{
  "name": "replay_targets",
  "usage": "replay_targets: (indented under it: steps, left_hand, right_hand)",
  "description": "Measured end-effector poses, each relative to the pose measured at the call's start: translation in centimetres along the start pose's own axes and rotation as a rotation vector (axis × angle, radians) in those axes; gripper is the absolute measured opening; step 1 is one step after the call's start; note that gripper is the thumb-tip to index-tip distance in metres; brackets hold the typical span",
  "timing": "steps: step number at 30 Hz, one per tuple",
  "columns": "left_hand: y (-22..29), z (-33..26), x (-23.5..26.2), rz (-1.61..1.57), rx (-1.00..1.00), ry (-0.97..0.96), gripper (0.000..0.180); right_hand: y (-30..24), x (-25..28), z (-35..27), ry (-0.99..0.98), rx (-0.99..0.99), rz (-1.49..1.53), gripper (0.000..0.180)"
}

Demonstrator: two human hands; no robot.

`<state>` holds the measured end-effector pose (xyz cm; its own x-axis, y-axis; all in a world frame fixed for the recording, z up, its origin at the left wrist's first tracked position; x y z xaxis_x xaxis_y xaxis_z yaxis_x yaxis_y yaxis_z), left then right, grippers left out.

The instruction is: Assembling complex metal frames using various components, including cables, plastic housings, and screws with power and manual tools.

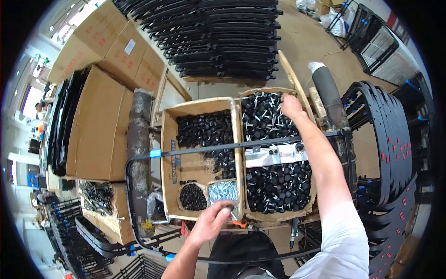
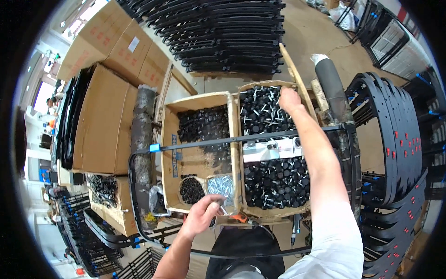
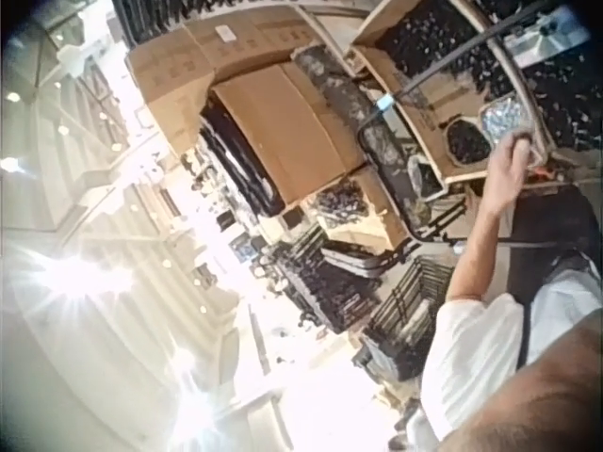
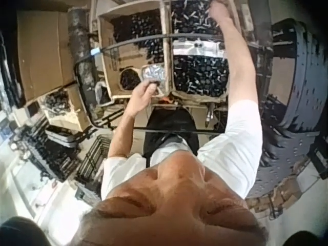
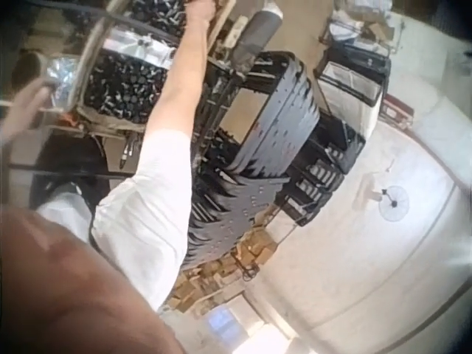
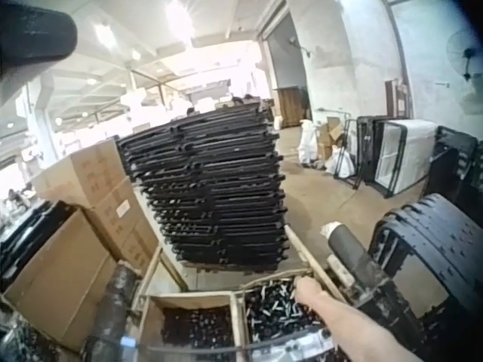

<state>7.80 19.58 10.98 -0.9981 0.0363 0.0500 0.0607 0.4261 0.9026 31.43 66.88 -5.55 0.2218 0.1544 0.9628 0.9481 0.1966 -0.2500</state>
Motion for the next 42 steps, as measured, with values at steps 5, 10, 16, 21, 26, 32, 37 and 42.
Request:
replay_targets:
  steps: [5,10,16,21,26,32,37,42]
  left_hand:
    - [-6.9,-5.0,1.5,-0.131,0.088,0.045,0.033]
    - [-6.9,-6.3,1.0,-0.033,0.039,-0.112,0.040]
    - [-6.1,-10.0,2.9,0.074,-0.087,-0.213,0.040]
    - [-9.7,-14.1,5.2,0.082,-0.188,-0.136,0.040]
    - [-11.7,-16.6,7.0,0.123,-0.149,-0.177,0.041]
    - [-11.8,-19.3,7.7,0.148,-0.045,-0.151,0.041]
    - [-11.9,-19.2,5.4,0.096,-0.044,-0.143,0.042]
    - [-11.4,-18.6,1.4,0.156,-0.277,-0.140,0.040]
  right_hand:
    - [-9.5,9.1,-10.7,-0.102,0.308,0.418,0.042]
    - [-18.9,11.1,-20.6,-0.054,0.721,0.238,0.034]
    - [-21.4,9.2,-22.5,-0.089,0.637,0.141,0.033]
    - [-23.0,9.2,-22.4,-0.051,0.548,-0.027,0.032]
    - [-23.4,8.6,-22.1,-0.007,0.496,-0.128,0.029]
    - [-25.1,8.9,-22.5,0.058,0.295,-0.199,0.037]
    - [-23.4,7.6,-20.9,0.031,0.283,-0.220,0.051]
    - [-23.5,8.2,-20.0,-0.238,0.282,-0.158,0.038]
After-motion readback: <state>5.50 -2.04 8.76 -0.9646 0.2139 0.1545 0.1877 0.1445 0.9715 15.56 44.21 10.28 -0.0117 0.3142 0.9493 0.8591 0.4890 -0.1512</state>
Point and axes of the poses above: each hand's wrist, its own z-axis towards the middle knuckle, its own x-axis out of the back of the hand, y = z × x, the point moved 4 cm from there along z, towards the middle knuckle, and after that the axes turned 5 degrees about -z, right-handed, at the moved point
